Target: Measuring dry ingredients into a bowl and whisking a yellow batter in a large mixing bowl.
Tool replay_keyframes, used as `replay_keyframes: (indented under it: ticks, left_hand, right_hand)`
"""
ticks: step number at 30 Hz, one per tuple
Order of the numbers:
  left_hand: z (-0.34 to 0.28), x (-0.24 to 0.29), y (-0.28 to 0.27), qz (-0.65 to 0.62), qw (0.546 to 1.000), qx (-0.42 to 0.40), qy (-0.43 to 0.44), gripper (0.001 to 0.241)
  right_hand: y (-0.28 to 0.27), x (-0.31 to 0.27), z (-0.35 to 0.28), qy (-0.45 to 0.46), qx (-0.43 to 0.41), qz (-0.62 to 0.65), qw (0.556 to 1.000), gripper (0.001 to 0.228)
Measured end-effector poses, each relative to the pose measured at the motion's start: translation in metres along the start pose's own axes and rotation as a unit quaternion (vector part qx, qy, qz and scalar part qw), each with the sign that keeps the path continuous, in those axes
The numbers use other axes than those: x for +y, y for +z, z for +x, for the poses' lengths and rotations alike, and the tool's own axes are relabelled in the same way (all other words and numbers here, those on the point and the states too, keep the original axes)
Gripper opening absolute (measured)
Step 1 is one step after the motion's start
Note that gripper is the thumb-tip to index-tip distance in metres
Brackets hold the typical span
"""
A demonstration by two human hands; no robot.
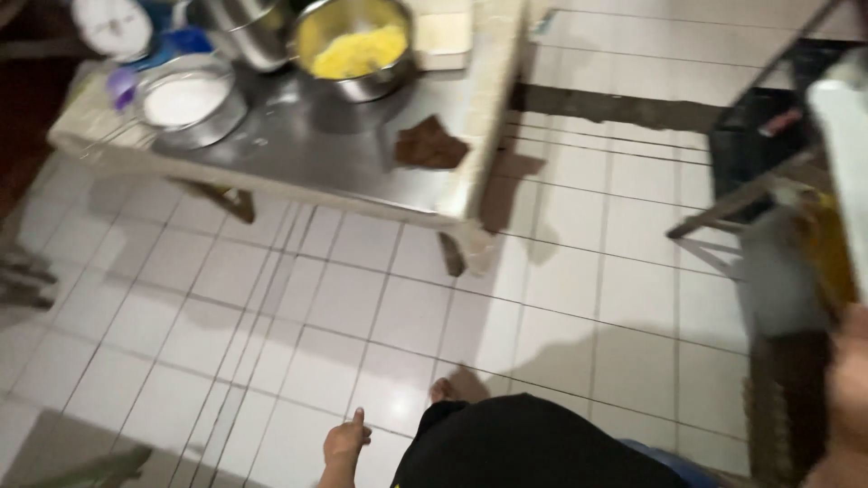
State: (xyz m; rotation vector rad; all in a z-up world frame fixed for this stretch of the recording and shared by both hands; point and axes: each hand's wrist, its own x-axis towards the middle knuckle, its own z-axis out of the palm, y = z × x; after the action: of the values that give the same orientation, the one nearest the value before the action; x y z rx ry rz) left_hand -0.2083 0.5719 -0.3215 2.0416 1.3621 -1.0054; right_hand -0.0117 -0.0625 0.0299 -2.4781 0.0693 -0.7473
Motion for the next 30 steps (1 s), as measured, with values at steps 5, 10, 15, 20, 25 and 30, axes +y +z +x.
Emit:
replay_keyframes:
  ticks: [5, 10, 15, 20, 25, 30]
  left_hand:
    - [0.043, -0.024, -0.046, -0.190, 0.982, -0.017, -0.013, 0.092]
    - [-0.026, 0.050, -0.158, -0.420, 0.899, 0.093, 0.085, 0.085]
    - [-0.113, 0.158, -0.222, -0.294, 0.827, 0.216, 0.427, 0.070]
    - [-0.081, 0.192, -0.274, 0.084, 0.726, 0.343, 0.591, 0.093]
    - [0.052, 0.137, -0.314, 0.027, 0.932, 0.239, 0.272, 0.077]
    - [0.146, 0.068, -0.319, -0.019, 0.997, 0.017, 0.069, 0.078]
  right_hand:
    - [0.118, -0.120, 0.032, -0.105, -0.051, 0.151, 0.982, 0.066]
    - [0.239, -0.262, 0.021, 0.294, -0.370, 0.349, 0.809, 0.035]
    - [0.357, -0.343, -0.055, 0.354, -0.558, 0.446, 0.603, 0.057]
    - [0.409, -0.406, -0.001, 0.380, -0.568, 0.513, 0.520, 0.030]
    - [0.536, -0.333, 0.125, -0.075, -0.330, 0.012, 0.941, 0.060]
    - [0.596, -0.300, 0.169, -0.033, -0.384, -0.064, 0.920, 0.044]
